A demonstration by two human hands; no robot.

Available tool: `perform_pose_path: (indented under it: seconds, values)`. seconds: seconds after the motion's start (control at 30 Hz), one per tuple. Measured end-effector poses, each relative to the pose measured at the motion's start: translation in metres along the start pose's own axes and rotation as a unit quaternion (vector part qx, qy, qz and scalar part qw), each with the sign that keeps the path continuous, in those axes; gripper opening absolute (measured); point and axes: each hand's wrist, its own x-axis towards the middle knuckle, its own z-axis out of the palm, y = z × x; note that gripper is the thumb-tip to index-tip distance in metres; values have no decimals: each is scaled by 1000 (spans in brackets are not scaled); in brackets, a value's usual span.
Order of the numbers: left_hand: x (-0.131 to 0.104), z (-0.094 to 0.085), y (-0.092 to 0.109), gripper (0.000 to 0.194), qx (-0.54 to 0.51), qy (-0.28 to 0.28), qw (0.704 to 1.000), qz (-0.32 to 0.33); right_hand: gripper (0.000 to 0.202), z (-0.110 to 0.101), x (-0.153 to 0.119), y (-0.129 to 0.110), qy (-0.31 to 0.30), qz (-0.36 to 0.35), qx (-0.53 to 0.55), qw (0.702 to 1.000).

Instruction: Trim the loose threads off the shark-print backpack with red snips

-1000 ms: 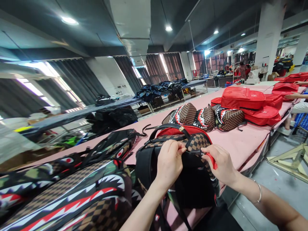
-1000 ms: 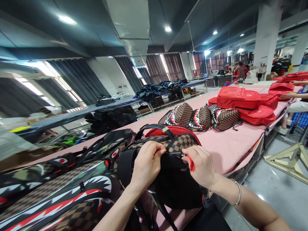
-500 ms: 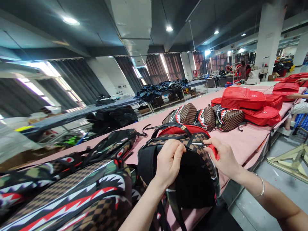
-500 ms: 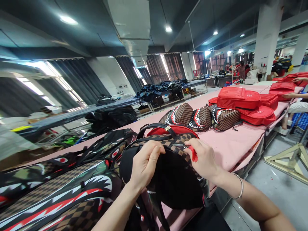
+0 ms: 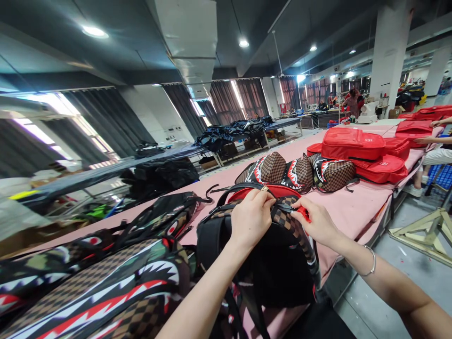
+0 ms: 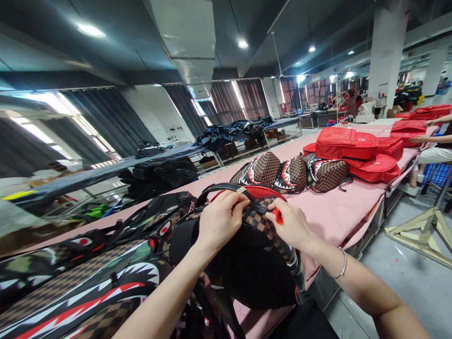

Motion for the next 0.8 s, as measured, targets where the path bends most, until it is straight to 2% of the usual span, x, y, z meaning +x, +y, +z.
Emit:
perform_pose_path:
  seconds: [0.17,0.23,0.33,0.43,0.5,0.57,0.6,0.63,0.7,0.77,0.8]
  values:
    - [-5,2,3,18,-4,7,1000,-3,8,-3,5,-6,-25,2,-25,999]
    - [-7,2,3,18,-28,29,999,5,7,-5,6,-6,-26,-2,-34,999]
    - [-14,-2,1,20,-123,75,989,38,8,-5,5,-4,-17,-6,-11,1000]
    - [-26,-10,-16,35,-218,100,969,59,13,-2,-4,0,6,-14,49,999]
    - [-33,-13,-40,40,-229,145,962,-2,20,1,-16,2,4,-38,73,997]
    - [-37,-13,-73,40,-195,199,953,-116,38,7,-29,4,-18,-76,63,995]
    - [-40,-11,-89,40,-174,203,948,-172,47,10,-35,6,-28,-97,49,994]
    - [-42,-10,-104,42,-167,179,946,-215,53,13,-39,9,-29,-116,35,992]
    - [-50,-6,-126,47,-189,88,943,-259,49,21,-41,19,-14,-137,23,990]
    - [-64,-3,-131,48,-210,33,939,-271,40,28,-32,34,2,-134,35,990]
    - [-74,-2,-126,47,-203,38,939,-274,37,32,-23,43,14,-123,43,991]
